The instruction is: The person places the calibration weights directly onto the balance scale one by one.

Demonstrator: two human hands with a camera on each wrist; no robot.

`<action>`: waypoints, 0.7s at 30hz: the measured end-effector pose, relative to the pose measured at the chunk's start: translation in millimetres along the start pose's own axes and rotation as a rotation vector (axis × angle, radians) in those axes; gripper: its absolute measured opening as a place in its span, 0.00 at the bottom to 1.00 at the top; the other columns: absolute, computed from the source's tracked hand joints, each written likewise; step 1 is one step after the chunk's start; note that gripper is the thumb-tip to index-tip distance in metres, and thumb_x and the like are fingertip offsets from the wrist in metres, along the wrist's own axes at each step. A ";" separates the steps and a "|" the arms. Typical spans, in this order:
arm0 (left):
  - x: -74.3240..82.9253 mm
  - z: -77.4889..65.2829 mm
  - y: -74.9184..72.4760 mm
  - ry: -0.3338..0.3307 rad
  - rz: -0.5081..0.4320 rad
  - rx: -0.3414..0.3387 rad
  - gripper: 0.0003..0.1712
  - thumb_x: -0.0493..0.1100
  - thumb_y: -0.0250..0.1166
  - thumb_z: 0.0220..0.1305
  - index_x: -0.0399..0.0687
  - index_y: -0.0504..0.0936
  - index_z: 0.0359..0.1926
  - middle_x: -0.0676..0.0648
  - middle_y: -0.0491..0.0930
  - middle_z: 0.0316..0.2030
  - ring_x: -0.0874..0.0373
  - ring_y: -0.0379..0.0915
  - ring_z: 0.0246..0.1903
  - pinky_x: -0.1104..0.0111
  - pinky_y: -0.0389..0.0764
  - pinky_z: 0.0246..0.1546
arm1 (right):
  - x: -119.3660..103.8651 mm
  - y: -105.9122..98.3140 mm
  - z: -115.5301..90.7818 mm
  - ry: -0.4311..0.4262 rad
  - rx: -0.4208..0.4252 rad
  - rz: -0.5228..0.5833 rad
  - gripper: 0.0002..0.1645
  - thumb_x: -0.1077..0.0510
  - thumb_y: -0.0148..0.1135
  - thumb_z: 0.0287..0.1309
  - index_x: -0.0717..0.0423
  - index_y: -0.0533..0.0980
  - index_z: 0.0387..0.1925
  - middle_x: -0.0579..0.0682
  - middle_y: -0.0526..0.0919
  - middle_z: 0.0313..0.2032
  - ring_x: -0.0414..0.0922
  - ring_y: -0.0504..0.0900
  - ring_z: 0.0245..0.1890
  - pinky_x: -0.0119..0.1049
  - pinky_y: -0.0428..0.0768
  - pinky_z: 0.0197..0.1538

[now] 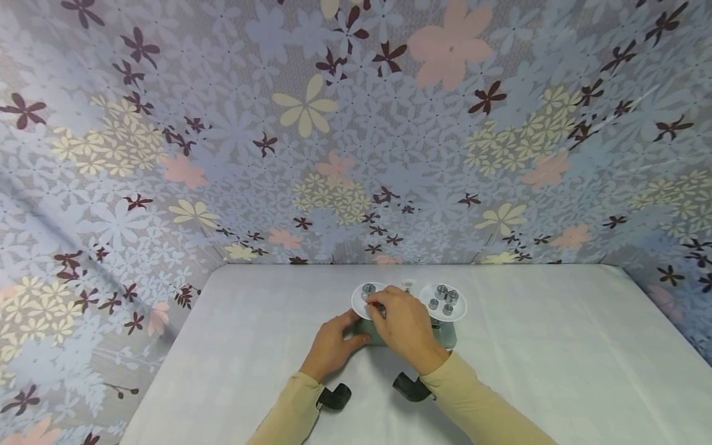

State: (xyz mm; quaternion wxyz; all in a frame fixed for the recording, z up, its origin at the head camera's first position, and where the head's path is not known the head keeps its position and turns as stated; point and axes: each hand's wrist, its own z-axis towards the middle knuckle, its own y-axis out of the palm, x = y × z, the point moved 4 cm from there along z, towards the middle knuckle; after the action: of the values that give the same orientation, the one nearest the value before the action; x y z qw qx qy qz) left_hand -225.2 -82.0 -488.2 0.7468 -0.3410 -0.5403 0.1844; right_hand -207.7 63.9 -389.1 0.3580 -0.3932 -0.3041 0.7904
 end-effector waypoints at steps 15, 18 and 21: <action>1.4 -0.7 -1.2 0.000 -0.008 0.000 0.32 0.54 0.65 0.56 0.57 0.71 0.62 0.54 0.72 0.58 0.53 0.68 0.58 0.56 0.68 0.60 | 1.4 -0.8 -1.9 0.009 0.004 0.015 0.07 0.57 0.68 0.49 0.46 0.84 0.34 0.41 0.81 0.30 0.37 0.76 0.24 0.29 0.73 0.22; 1.2 -0.7 -1.1 -0.005 -0.010 -0.002 0.32 0.54 0.65 0.56 0.57 0.71 0.62 0.54 0.72 0.58 0.53 0.68 0.58 0.57 0.68 0.60 | 2.4 -0.6 -2.2 0.009 0.009 0.016 0.07 0.56 0.68 0.49 0.45 0.84 0.34 0.41 0.81 0.30 0.36 0.75 0.23 0.28 0.72 0.22; 0.9 -0.5 -0.9 -0.010 -0.013 -0.005 0.32 0.54 0.65 0.56 0.57 0.71 0.62 0.55 0.72 0.58 0.54 0.68 0.58 0.58 0.68 0.60 | 3.1 -1.1 -2.4 0.008 0.021 0.021 0.07 0.57 0.68 0.49 0.45 0.84 0.33 0.40 0.81 0.30 0.34 0.72 0.21 0.26 0.70 0.21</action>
State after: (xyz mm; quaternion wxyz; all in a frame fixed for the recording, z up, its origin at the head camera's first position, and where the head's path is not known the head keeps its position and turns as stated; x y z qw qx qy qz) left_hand -224.5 -82.3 -487.0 0.7444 -0.3383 -0.5468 0.1802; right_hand -206.7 67.5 -390.7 0.3548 -0.3957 -0.2904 0.7958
